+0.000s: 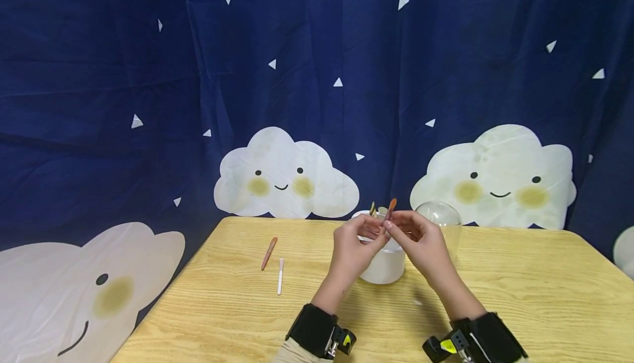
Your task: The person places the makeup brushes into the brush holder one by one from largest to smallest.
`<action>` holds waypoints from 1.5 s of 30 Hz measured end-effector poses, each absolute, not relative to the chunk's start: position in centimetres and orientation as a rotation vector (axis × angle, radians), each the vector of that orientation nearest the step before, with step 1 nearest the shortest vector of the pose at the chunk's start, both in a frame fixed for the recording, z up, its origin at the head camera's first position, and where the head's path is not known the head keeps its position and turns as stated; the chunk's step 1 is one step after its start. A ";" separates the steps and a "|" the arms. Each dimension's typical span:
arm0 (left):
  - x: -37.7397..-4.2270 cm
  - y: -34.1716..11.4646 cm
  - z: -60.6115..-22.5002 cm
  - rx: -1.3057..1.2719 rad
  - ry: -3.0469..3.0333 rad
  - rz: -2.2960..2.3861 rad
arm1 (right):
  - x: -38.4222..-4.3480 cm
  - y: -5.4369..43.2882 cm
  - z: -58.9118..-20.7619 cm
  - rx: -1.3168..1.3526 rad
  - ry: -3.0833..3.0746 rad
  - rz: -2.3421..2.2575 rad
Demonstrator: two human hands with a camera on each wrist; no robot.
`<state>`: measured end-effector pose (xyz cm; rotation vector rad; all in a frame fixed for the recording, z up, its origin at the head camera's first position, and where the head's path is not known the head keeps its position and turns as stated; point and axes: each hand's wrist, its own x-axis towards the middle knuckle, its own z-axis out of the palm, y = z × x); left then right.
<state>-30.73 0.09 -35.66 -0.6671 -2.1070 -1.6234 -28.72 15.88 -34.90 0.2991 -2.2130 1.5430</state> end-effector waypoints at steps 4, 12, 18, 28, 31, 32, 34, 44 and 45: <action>-30.5 0.5 -35.7 -0.680 -2.095 -1.602 | -28.6 15.7 -34.9 0.295 -2.185 1.568; -30.3 0.7 -35.7 -0.688 -2.079 -1.580 | -28.5 15.5 -34.9 0.280 -2.159 1.579; -30.5 0.6 -35.7 -0.706 -2.092 -1.594 | -28.5 15.5 -34.8 0.274 -2.140 1.569; -30.9 -1.0 -35.0 -0.654 -2.094 -1.624 | -28.8 16.5 -34.5 0.247 -2.104 1.529; -31.4 -1.8 -34.9 -0.558 -2.094 -1.595 | -28.8 16.7 -34.4 0.212 -2.111 1.515; -31.6 -2.1 -34.8 -0.524 -2.099 -1.583 | -28.8 16.7 -34.4 0.201 -2.114 1.512; -31.9 -2.7 -34.9 -0.465 -2.120 -1.540 | -28.8 16.7 -34.3 0.184 -2.123 1.501; -32.9 -3.8 -36.3 -0.426 -2.380 -1.367 | -28.8 16.7 -34.5 0.199 -2.098 1.428; -33.0 -3.9 -36.4 -0.438 -2.400 -1.358 | -28.8 16.6 -34.5 0.197 -2.097 1.418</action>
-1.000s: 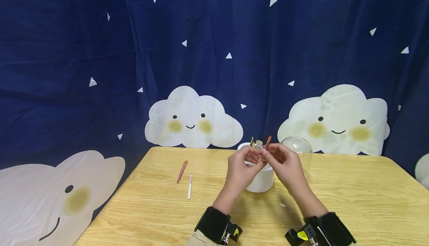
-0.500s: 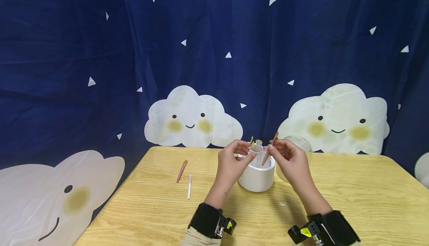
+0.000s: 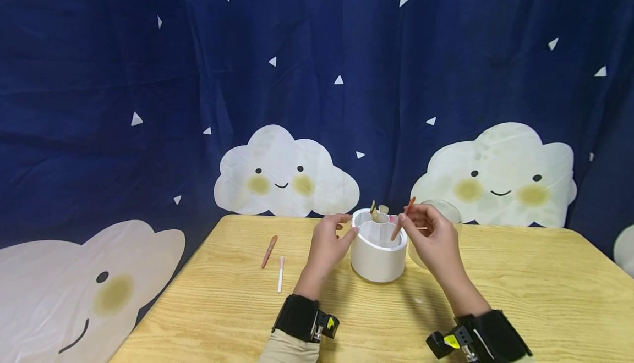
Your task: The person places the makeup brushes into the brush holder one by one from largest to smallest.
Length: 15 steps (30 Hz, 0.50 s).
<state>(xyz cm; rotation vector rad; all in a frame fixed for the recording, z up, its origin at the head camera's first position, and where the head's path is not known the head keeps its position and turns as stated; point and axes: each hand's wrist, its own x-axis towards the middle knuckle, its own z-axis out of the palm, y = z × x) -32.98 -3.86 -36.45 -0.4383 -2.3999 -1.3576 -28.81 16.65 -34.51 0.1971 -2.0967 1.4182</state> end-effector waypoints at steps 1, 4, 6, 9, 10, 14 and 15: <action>-33.0 -3.9 -36.5 -0.450 -2.413 -1.348 | -28.8 16.7 -34.5 0.197 -2.094 1.416; -33.0 -4.0 -36.6 -0.464 -2.434 -1.334 | -28.8 16.6 -34.6 0.195 -2.100 1.401; -33.0 -4.1 -36.6 -0.468 -2.435 -1.324 | -28.8 16.6 -34.7 0.195 -2.111 1.389; -33.0 -4.2 -36.5 -0.472 -2.451 -1.310 | -28.9 16.6 -34.8 0.192 -2.130 1.370; -33.0 -4.2 -36.5 -0.475 -2.456 -1.307 | -28.9 16.6 -34.8 0.190 -2.135 1.364; -32.9 -4.2 -36.4 -0.476 -2.487 -1.327 | -29.1 16.6 -35.1 0.180 -2.146 1.332; -32.9 -4.2 -36.4 -0.478 -2.492 -1.332 | -29.1 16.6 -35.1 0.177 -2.148 1.321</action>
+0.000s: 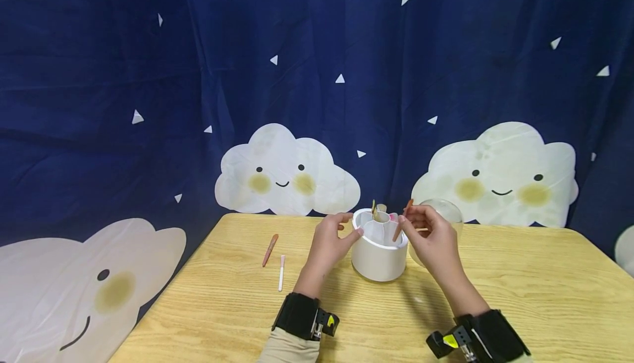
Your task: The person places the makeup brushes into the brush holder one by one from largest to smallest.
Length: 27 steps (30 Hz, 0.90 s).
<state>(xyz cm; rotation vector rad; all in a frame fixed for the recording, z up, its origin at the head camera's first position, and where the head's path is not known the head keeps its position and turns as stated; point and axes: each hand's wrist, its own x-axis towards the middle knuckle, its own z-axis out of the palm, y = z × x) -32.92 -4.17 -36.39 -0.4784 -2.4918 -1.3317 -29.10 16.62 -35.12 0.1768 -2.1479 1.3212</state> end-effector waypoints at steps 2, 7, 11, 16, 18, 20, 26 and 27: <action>-32.9 -4.2 -36.3 -0.483 -2.501 -1.343 | -29.2 16.6 -35.2 0.171 -2.151 1.298; -32.8 -4.2 -36.3 -0.496 -2.531 -1.380 | -29.3 16.6 -35.6 0.170 -2.154 1.233; -32.7 -4.0 -36.3 -0.525 -2.542 -1.405 | -29.4 16.5 -35.9 0.183 -2.161 1.181; -32.7 -3.9 -36.4 -0.560 -2.565 -1.421 | -29.5 16.4 -36.3 0.195 -2.185 1.138; -32.6 -3.8 -36.4 -0.561 -2.569 -1.428 | -29.6 16.4 -36.4 0.197 -2.194 1.131; -32.6 -3.8 -36.4 -0.557 -2.568 -1.435 | -29.7 16.4 -36.4 0.198 -2.202 1.126; -32.7 -3.8 -36.5 -0.558 -2.562 -1.437 | -29.8 16.6 -36.7 0.193 -2.222 1.121; -32.7 -3.8 -36.5 -0.557 -2.563 -1.439 | -29.8 16.6 -36.7 0.193 -2.224 1.122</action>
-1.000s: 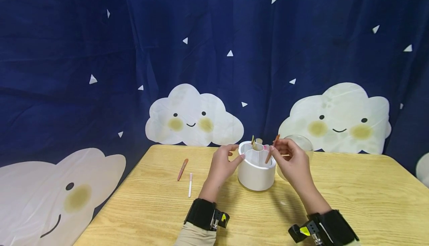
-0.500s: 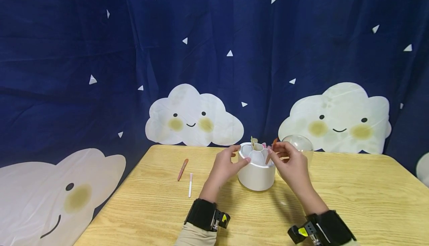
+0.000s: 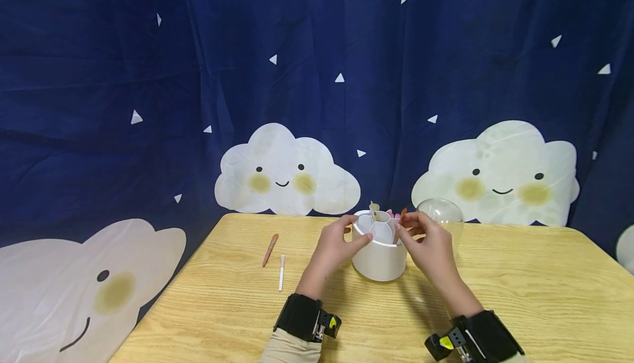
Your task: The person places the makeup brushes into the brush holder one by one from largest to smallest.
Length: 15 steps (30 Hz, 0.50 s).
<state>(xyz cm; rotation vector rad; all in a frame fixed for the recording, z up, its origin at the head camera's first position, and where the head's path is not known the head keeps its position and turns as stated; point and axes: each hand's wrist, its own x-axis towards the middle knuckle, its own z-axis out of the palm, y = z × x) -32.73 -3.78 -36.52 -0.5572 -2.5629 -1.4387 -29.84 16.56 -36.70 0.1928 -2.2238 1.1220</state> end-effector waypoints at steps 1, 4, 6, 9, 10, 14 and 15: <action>-32.7 -3.8 -36.5 -0.558 -2.565 -1.442 | -29.9 16.6 -36.7 0.193 -2.225 1.123; -32.7 -3.7 -36.5 -0.565 -2.574 -1.434 | -29.9 16.5 -36.8 0.200 -2.226 1.120; -32.7 -3.6 -36.5 -0.579 -2.585 -1.403 | -29.9 16.5 -36.8 0.206 -2.228 1.116; -32.8 -3.6 -36.5 -0.610 -2.593 -1.337 | -29.9 16.5 -36.8 0.212 -2.234 1.112; -32.8 -3.5 -36.5 -0.622 -2.591 -1.317 | -29.9 16.5 -36.8 0.212 -2.237 1.110; -32.8 -3.6 -36.5 -0.674 -2.574 -1.272 | -29.8 16.5 -36.7 0.206 -2.260 1.103; -32.7 -3.6 -36.5 -0.678 -2.578 -1.270 | -29.8 16.5 -36.7 0.205 -2.264 1.100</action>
